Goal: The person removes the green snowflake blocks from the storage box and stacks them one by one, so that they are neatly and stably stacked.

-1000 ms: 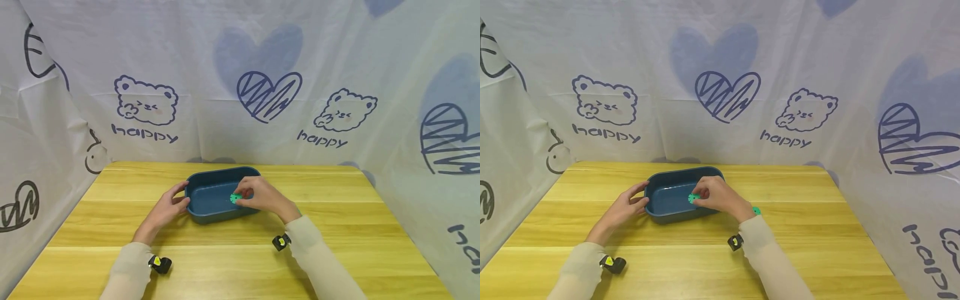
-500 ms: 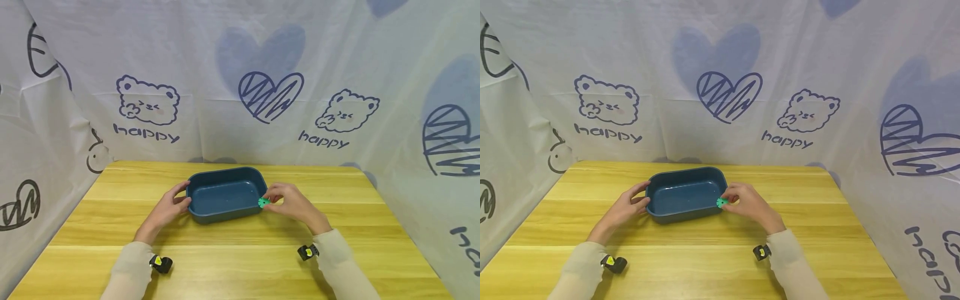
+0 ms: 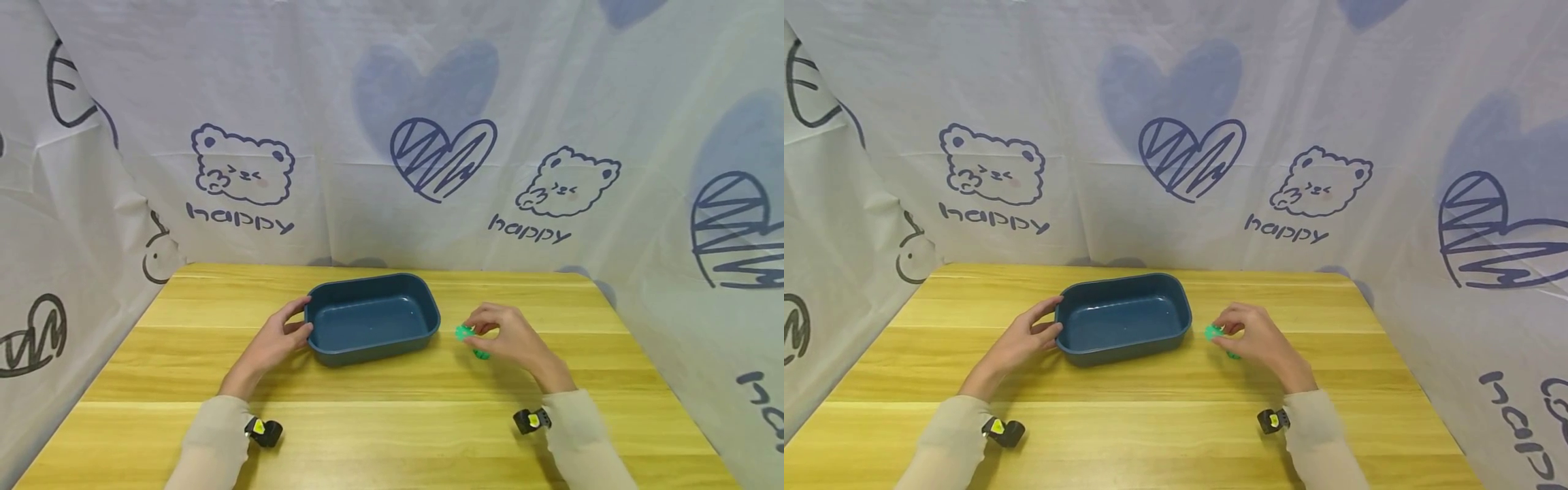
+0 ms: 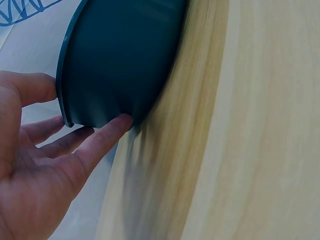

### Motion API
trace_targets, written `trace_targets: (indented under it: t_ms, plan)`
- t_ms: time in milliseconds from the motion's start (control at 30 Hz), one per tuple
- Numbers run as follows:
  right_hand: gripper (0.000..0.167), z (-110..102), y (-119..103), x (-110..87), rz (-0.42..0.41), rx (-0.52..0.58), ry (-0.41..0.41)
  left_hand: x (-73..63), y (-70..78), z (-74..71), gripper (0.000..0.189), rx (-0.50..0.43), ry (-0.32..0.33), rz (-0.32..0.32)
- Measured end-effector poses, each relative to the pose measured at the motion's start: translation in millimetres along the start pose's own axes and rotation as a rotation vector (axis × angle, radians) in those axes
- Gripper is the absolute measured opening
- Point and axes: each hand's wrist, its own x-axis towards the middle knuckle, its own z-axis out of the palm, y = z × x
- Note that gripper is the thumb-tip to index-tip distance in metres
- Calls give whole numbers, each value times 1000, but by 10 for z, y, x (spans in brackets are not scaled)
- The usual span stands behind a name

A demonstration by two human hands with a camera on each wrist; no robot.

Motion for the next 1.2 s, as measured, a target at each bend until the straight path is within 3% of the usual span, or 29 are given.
trace_targets:
  t_ms: [300,500,800,1200]
  plan:
    - [20,-81,157,-165,52,-38,36,3,-7,6,62,-4,-3,-3]
    - [18,-94,290,-235,42,-63,46,-1,-1,2,62,-3,-4,3]
    - [16,-39,422,-275,109,-62,15,5,-8,3,62,-5,-3,-2]
    - [15,30,520,-319,128,-49,-4,10,-8,2,62,-8,-1,-4]
